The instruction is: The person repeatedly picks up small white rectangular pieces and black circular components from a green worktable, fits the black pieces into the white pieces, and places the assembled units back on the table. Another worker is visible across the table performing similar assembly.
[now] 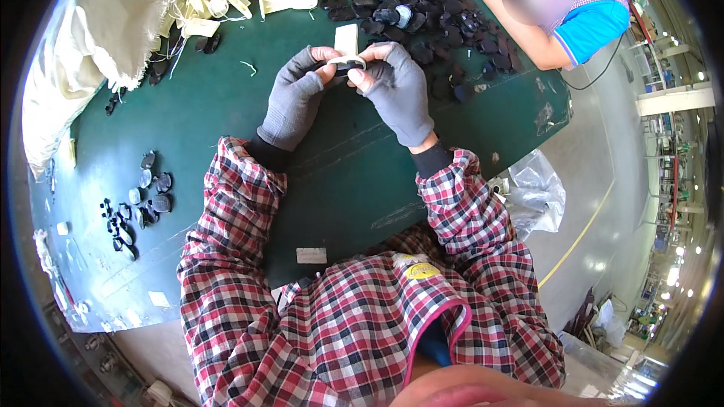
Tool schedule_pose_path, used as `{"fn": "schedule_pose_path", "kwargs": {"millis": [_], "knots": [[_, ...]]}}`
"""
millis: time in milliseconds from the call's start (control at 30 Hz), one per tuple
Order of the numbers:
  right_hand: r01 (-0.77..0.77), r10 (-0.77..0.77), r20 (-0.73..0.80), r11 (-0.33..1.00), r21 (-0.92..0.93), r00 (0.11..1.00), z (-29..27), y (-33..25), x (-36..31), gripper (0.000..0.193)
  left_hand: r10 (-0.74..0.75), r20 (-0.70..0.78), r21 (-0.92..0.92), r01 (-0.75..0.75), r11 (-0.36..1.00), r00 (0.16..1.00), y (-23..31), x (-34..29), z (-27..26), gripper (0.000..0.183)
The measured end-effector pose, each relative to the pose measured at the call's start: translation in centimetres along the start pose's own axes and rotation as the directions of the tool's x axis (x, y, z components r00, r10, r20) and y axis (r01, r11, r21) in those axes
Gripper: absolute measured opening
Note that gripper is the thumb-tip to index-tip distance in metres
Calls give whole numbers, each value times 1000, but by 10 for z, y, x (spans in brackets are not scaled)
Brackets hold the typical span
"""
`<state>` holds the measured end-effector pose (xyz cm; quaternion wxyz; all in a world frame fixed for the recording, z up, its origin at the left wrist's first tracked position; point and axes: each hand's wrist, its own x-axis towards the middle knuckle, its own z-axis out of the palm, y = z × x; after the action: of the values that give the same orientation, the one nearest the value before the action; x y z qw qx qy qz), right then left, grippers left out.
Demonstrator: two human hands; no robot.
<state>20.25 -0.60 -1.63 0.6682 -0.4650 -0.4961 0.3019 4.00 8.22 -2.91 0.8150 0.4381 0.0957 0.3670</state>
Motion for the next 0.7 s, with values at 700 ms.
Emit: {"fn": "schedule_pose_path", "kwargs": {"millis": [700], "knots": [[-143, 145, -15, 946, -291, 989, 6, -14, -8, 9, -37, -216, 458, 135, 879, 976, 11, -5, 23, 11]]}}
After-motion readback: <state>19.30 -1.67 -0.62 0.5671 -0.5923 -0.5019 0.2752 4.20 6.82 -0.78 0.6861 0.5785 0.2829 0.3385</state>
